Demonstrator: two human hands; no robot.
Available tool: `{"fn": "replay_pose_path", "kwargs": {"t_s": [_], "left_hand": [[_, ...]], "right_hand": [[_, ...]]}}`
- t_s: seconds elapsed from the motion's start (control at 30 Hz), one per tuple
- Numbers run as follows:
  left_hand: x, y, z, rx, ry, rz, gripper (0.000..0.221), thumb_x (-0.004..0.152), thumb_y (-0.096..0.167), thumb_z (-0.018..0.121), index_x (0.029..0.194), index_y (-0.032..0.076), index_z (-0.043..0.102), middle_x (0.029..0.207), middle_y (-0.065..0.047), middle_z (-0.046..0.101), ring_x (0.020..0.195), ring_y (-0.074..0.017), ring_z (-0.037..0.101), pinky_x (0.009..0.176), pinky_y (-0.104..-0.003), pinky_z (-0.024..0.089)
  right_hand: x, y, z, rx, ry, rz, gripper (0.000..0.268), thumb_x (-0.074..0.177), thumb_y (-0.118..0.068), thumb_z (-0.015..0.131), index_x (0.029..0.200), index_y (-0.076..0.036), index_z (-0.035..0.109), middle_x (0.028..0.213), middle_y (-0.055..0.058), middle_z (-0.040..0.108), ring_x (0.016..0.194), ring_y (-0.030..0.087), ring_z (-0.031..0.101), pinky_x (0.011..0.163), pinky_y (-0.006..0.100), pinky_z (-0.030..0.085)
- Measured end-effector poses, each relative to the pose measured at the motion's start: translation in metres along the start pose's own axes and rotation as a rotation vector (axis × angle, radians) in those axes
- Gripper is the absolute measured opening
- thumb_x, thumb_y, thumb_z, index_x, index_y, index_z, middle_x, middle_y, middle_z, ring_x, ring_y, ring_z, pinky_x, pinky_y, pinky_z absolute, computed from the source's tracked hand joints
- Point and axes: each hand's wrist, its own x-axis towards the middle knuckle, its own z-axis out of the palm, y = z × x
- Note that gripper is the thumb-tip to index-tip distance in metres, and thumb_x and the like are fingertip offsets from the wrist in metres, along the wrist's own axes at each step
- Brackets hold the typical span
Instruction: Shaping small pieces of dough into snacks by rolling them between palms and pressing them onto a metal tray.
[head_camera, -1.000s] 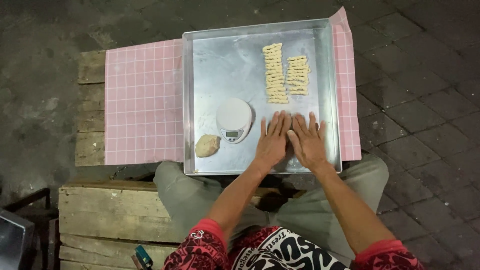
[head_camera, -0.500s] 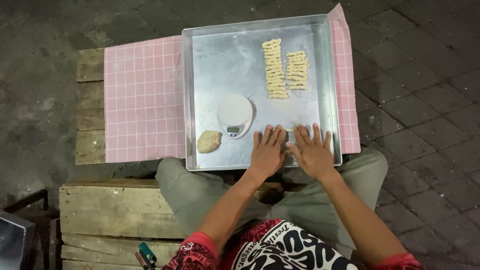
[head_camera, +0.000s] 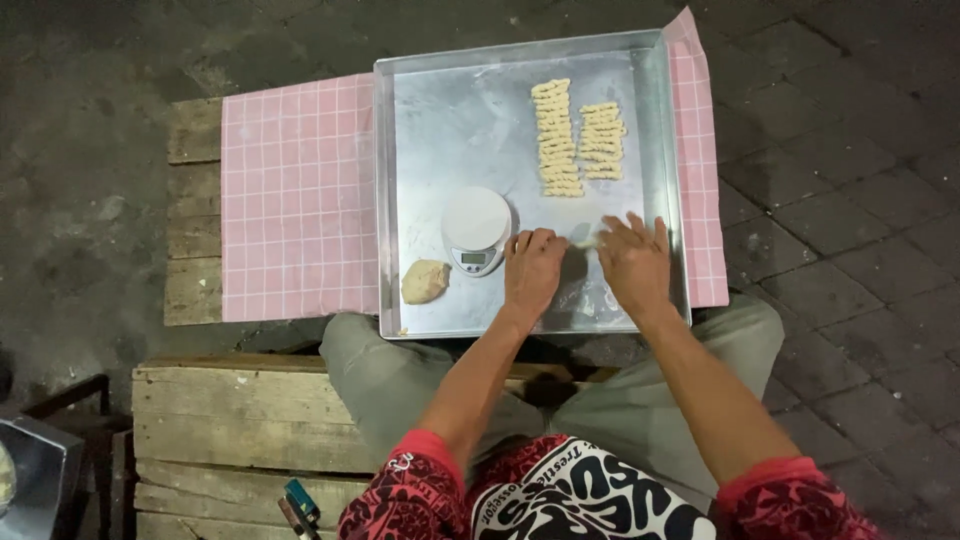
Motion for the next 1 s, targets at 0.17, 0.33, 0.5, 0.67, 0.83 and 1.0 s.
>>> {"fn": "replay_pose_path", "kwargs": {"t_s": [0.17, 0.33, 0.5, 0.67, 0.83, 1.0], "left_hand": [[0.021, 0.031, -0.044, 0.066, -0.503, -0.066, 0.076, 0.093, 0.016, 0.066, 0.157, 0.01, 0.025, 0.161, -0.013, 0.025, 0.15, -0.0361, 0.018, 0.122, -0.057, 0.02], [0.011, 0.05, -0.057, 0.133, -0.703, -0.088, 0.072, 0.108, 0.025, 0.038, 0.168, 0.013, 0.001, 0.175, -0.007, -0.005, 0.159, -0.0372, -0.009, 0.126, -0.057, 0.002], [-0.02, 0.051, -0.069, 0.02, -0.784, -0.131, 0.07, 0.109, 0.04, 0.031, 0.168, 0.016, 0.004, 0.174, -0.005, -0.007, 0.158, -0.0368, -0.014, 0.122, -0.06, -0.015], [-0.037, 0.04, -0.06, -0.202, -0.293, -0.134, 0.057, 0.103, 0.021, 0.059, 0.154, 0.008, 0.038, 0.147, -0.014, 0.049, 0.142, -0.0397, 0.034, 0.118, -0.071, 0.008], [-0.024, 0.019, -0.013, -0.016, -0.009, -0.034, 0.049, 0.091, 0.027, 0.076, 0.135, 0.017, 0.059, 0.113, 0.0, 0.049, 0.112, -0.0229, 0.044, 0.107, -0.054, 0.033], [-0.026, 0.021, 0.009, -0.131, 0.022, -0.165, 0.01, 0.098, 0.024, 0.068, 0.106, 0.019, 0.066, 0.103, 0.003, 0.052, 0.103, -0.0174, 0.05, 0.098, -0.039, 0.034]], "right_hand": [[0.015, -0.029, -0.023, 0.091, -0.265, 0.043, 0.049, 0.11, -0.043, 0.041, 0.15, -0.018, 0.053, 0.154, 0.005, 0.052, 0.15, 0.039, 0.031, 0.122, 0.064, 0.018], [0.001, -0.038, -0.033, 0.083, -0.601, 0.146, 0.074, 0.111, -0.064, 0.005, 0.164, -0.019, 0.029, 0.173, 0.002, 0.022, 0.16, 0.038, 0.003, 0.127, 0.061, -0.002], [-0.047, -0.011, -0.024, -0.024, -0.6, 0.016, 0.064, 0.11, -0.052, 0.026, 0.167, -0.022, 0.022, 0.174, 0.001, 0.017, 0.159, 0.04, 0.006, 0.125, 0.064, -0.004], [-0.062, -0.017, -0.047, 0.244, -0.11, 0.125, 0.041, 0.105, -0.025, 0.061, 0.141, -0.006, 0.065, 0.141, 0.014, 0.063, 0.138, 0.037, 0.051, 0.115, 0.054, 0.035], [-0.037, -0.05, -0.076, 0.78, -0.168, 0.794, 0.028, 0.107, -0.021, 0.063, 0.127, -0.004, 0.072, 0.122, 0.016, 0.072, 0.114, 0.028, 0.068, 0.094, 0.044, 0.056], [-0.03, -0.053, -0.051, 1.16, -0.133, 1.109, 0.035, 0.097, -0.014, 0.071, 0.126, 0.006, 0.065, 0.111, 0.024, 0.071, 0.091, 0.028, 0.074, 0.077, 0.042, 0.066]]}}
